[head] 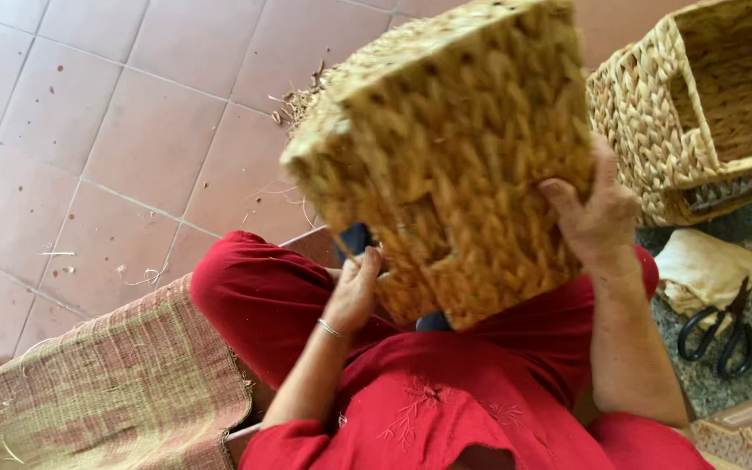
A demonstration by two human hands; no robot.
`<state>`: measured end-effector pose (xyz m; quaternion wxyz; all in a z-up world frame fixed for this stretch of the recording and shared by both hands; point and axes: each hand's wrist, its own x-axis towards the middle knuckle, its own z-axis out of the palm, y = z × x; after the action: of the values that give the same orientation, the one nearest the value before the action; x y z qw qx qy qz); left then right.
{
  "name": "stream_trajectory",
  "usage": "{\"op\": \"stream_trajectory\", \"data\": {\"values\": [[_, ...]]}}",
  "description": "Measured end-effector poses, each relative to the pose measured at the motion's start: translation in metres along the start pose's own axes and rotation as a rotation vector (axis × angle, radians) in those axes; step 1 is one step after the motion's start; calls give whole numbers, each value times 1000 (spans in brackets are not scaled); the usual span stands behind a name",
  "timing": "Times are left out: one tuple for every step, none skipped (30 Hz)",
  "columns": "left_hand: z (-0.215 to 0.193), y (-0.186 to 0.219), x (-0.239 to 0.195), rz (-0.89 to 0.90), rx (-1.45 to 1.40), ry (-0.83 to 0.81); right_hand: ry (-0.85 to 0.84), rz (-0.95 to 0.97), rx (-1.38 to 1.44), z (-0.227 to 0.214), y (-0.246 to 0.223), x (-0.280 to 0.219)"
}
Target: The person trims excess woven material from the edges of rectangular baskets using shears. They rotate the baskets to access different sides, cut protruding strands, and occasionally inspect the interior and exterior surfaces.
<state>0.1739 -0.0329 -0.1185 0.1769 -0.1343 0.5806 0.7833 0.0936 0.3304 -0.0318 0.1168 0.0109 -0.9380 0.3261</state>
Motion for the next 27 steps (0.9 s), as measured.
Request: {"op": "stream_trajectory", "data": {"values": [[4, -1, 3, 7, 79, 72, -24, 54, 21, 0, 4, 3], [8, 2, 10, 12, 157, 145, -9, 43, 45, 2, 8, 5], [13, 7, 14, 7, 236, 216, 2, 40, 66, 2, 14, 1], [17, 11, 17, 18, 217, 189, 12, 37, 87, 2, 23, -2], [18, 20, 26, 39, 206, 155, 12, 76, 53, 7, 31, -1], [19, 27, 32, 61, 195, 121, 12, 115, 20, 14, 40, 0], [20, 34, 38, 110, 183, 108, 11, 154, -11, 19, 49, 3], [20, 39, 43, 158, 172, 95, 65, 82, -12, 21, 61, 13], [22, 38, 38, 184, 160, 82, 104, 25, -15, 20, 72, 17], [24, 38, 34, 147, 89, 65, 142, -33, -16, 20, 78, 19], [27, 44, 41, 131, 15, 51, 96, 13, -17, 20, 80, 29], [31, 52, 48, 115, -59, 37, 51, 58, -19, 16, 79, 40], [35, 65, 59, 148, 18, 61, 18, 102, -17, 12, 74, 54], [40, 79, 69, 182, 94, 87, -17, 105, 42, 8, 67, 72], [47, 91, 73, 200, 167, 116, -65, 115, 100, 3, 59, 84], [52, 105, 79, 188, 139, 89, -112, 125, 159, -4, 51, 92], [59, 122, 86, 177, 112, 59, -141, 137, 262, -13, 44, 93], [66, 140, 94, 167, 86, 28, -170, 149, 365, -24, 39, 93], [74, 154, 101, 178, 39, -5, -199, 161, 465, -32, 34, 90], [82, 167, 109, 187, -8, -39, -151, 181, 511, -36, 30, 84], [92, 176, 117, 197, -59, -70, -106, 198, 554, -41, 30, 77], [103, 182, 126, 242, -11, -73, -61, 214, 596, -43, 31, 73], [113, 187, 134, 288, 37, -74, -65, 269, 649, -41, 32, 71], [122, 193, 142, 334, 86, -74, -68, 324, 702, -37, 32, 71], [128, 199, 148, 325, -10, -107, -75, 382, 759, -32, 33, 71], [134, 207, 153, 314, -107, -139, -37, 360, 779, -33, 36, 72], [139, 215, 155, 301, -201, -169, -1, 338, 802, -35, 39, 73]]}}
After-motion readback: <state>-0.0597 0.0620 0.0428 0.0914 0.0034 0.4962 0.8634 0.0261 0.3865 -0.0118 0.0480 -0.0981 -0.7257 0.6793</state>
